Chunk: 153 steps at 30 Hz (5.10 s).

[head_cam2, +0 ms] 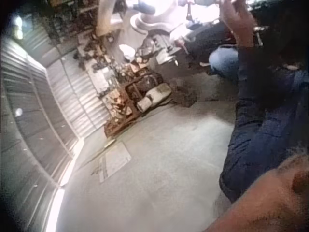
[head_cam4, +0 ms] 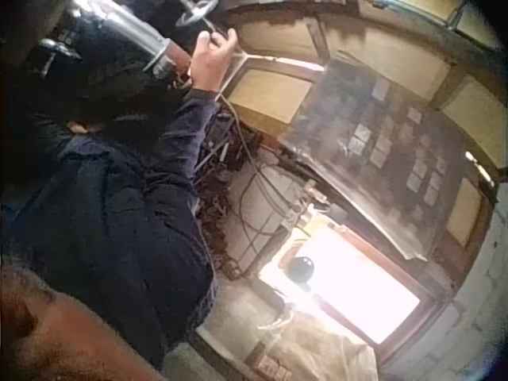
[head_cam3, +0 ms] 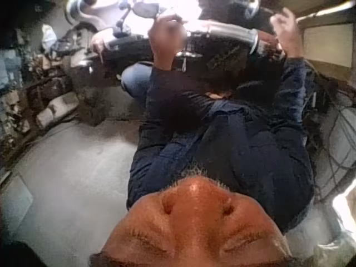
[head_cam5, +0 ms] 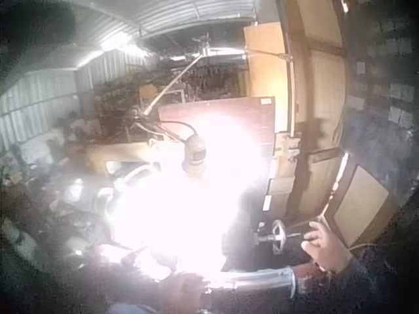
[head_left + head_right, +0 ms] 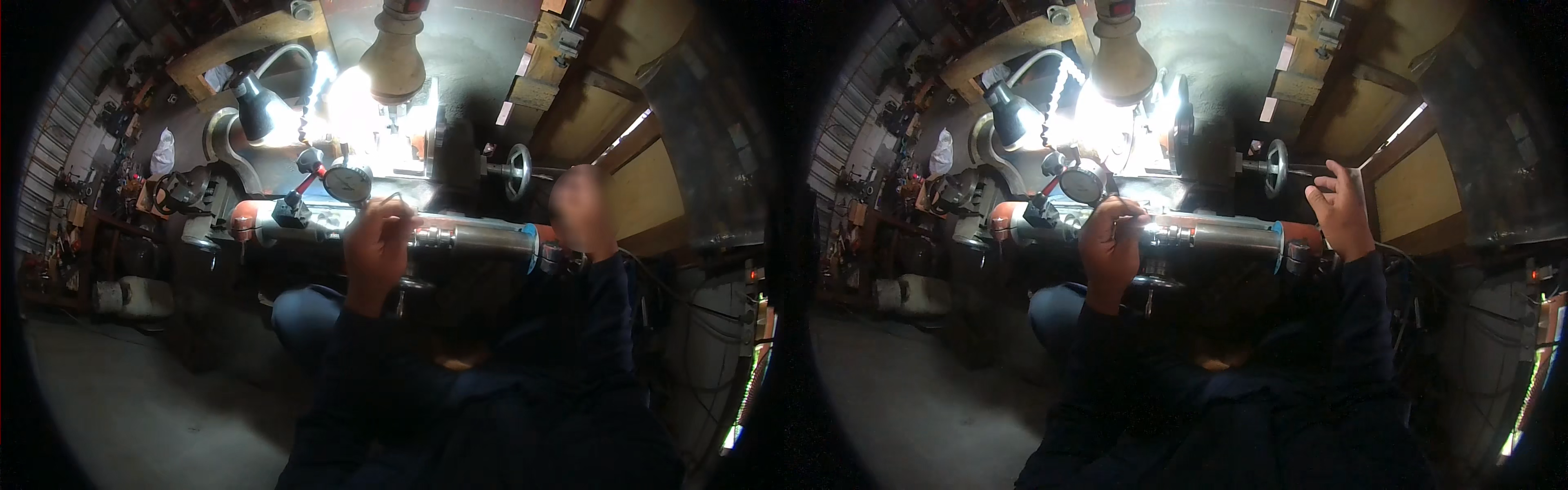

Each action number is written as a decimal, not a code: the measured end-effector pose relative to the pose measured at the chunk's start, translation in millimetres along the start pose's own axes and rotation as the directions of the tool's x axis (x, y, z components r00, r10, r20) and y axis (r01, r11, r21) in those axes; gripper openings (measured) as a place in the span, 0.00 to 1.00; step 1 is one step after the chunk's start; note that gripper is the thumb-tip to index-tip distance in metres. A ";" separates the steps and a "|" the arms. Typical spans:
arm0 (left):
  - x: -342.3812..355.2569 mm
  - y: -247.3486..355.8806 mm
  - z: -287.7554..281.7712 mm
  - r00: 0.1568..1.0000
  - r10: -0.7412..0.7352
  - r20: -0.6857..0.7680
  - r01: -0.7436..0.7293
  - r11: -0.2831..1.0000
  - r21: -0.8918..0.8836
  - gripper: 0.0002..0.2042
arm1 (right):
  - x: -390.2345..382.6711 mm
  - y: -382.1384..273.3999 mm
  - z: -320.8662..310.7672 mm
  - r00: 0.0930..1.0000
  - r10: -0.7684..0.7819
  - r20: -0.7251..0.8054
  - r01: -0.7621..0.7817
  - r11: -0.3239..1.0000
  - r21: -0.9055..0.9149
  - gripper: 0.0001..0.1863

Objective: Using a dial indicator and tools to calibrate or repair a piece of precision machinery.

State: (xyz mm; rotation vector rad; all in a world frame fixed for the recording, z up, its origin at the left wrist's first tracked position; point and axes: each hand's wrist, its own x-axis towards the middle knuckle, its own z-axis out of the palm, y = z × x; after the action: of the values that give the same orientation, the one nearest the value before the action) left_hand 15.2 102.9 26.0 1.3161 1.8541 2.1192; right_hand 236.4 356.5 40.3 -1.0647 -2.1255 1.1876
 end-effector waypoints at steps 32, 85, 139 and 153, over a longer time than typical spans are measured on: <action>-10.4 -8.5 4.9 0.995 0.059 -0.075 -0.053 0.996 0.073 0.08 | -122.2 120.2 90.4 0.703 -0.321 -0.635 0.156 0.940 -0.303 0.24; -5.0 8.6 -56.9 0.904 -0.018 -0.428 0.003 0.999 -0.034 0.07 | -62.4 -18.4 -5.2 0.963 -0.252 -0.092 0.137 0.759 -0.636 0.19; -9.2 1.1 -59.8 0.918 0.139 -0.373 -0.172 0.983 -0.058 0.07 | -22.6 -3.1 -7.4 0.993 0.070 -0.093 -0.093 0.955 -0.283 0.32; -9.8 -9.1 -60.1 0.910 -0.025 -0.415 0.034 0.999 0.014 0.08 | -127.4 104.9 50.5 0.810 -0.414 -0.416 0.092 0.789 -0.607 0.24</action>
State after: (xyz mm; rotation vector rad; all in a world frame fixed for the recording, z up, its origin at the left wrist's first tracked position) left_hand -18.8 52.4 17.2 0.8767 2.0213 2.5246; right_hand 316.3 262.1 -80.0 -1.1074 -2.0923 0.0626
